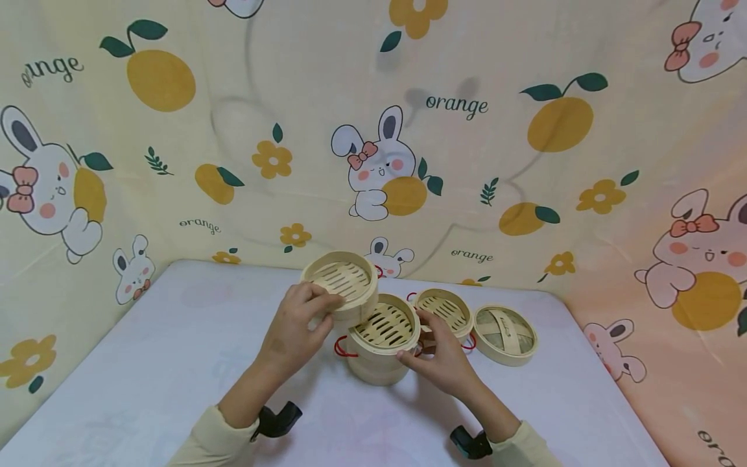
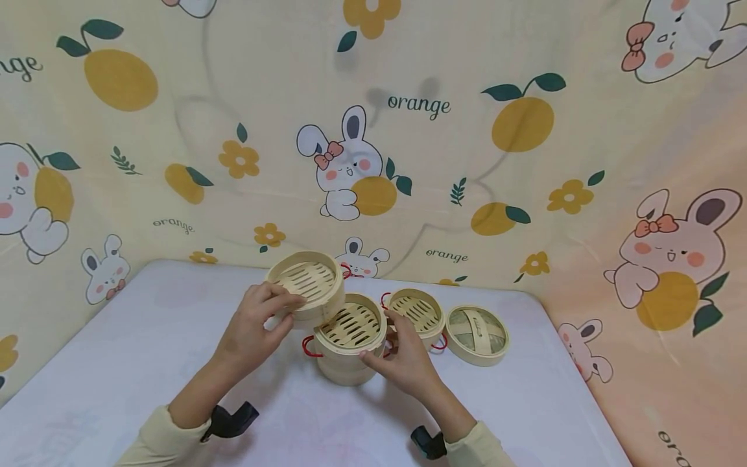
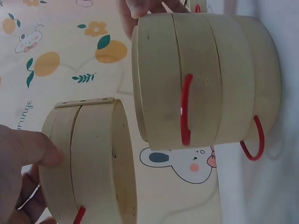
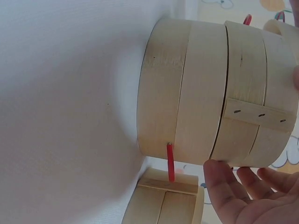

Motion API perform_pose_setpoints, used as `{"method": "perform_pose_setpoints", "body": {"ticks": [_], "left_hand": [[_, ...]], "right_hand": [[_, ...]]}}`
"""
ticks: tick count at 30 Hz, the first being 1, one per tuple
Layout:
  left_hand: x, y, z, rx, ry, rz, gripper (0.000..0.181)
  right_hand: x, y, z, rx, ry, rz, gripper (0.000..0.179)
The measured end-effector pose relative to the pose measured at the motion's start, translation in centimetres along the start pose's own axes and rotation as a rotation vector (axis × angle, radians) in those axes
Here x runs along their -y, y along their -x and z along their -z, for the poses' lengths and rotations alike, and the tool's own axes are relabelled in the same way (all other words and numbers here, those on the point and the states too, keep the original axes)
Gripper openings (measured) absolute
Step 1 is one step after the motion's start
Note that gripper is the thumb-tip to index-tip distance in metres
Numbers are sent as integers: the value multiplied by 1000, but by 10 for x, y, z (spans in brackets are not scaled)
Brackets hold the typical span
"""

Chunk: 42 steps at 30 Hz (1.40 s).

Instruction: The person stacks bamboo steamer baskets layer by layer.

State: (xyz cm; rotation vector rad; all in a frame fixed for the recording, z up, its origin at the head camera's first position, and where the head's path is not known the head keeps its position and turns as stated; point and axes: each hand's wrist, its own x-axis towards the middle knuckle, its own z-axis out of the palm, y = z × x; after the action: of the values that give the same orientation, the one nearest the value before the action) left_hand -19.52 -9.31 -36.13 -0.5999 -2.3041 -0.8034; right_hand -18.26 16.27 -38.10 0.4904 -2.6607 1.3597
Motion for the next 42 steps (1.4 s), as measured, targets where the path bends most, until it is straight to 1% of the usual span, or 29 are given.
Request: {"method": "perform_pose_setpoints", "body": {"ticks": [5, 9, 15, 21, 28, 35, 42], "left_hand": [[-6, -2, -2, 7, 24, -24, 27], [-11, -2, -4, 19, 24, -36, 28], [-17, -2, -6, 31, 43, -77, 28], [-20, -2, -8, 41, 64, -106, 26], [-22, -2, -11, 25, 72, -150, 26], [-25, -2, -13, 28, 85, -163, 26], [-28, -3, -15, 28, 82, -181, 26]], "right_hand": [[0, 0, 0, 2, -7, 6, 77], [1, 0, 0, 5, -11, 0, 77], [2, 0, 0, -1, -10, -11, 77], [1, 0, 0, -1, -2, -10, 77], [-1, -1, -1, 2, -10, -7, 77], [0, -1, -1, 3, -12, -28, 78], [2, -1, -1, 0, -10, -21, 78]]}}
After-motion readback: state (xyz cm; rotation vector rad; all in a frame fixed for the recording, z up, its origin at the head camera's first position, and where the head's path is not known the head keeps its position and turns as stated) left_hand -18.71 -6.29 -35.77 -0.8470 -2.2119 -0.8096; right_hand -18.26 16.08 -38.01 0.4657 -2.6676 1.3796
